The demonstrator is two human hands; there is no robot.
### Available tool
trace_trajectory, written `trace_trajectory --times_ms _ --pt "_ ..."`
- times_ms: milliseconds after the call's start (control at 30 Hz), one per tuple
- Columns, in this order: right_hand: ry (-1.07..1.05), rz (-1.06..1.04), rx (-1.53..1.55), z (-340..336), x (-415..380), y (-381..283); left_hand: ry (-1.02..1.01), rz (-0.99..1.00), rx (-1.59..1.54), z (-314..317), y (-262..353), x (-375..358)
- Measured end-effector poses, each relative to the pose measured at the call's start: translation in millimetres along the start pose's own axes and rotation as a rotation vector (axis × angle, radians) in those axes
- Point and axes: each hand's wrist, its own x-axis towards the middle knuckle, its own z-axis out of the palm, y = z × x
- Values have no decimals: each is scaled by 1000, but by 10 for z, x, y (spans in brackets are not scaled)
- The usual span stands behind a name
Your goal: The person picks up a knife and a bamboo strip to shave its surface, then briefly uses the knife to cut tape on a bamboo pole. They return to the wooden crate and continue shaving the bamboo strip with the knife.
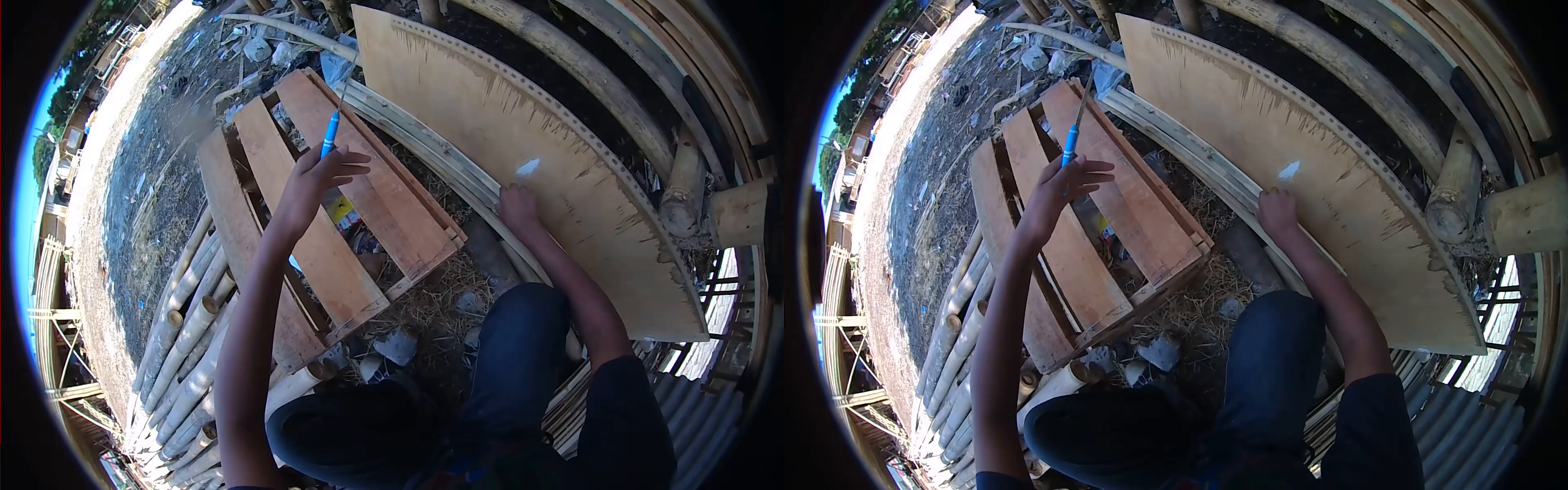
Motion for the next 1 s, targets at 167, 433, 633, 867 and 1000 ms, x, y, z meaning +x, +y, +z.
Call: trace_trajectory --times_ms 167,433,633,867,1000 --pt "69 141 -42 452 8 87 13 -11 60 35 -1 -152" --pt "-144 150 60 334 55 54 45 -31 -36 36 -179 -290" --pt "73 171 258 -98 -97 89 38 -34 -155 18 -358 -428" --pt "23 174 480 -723 -317 168 80 -25 -201 -118 -392 -577" --pt "65 43 657 -1229 -242 -32 147 -13 -236 -241 -408 -672"
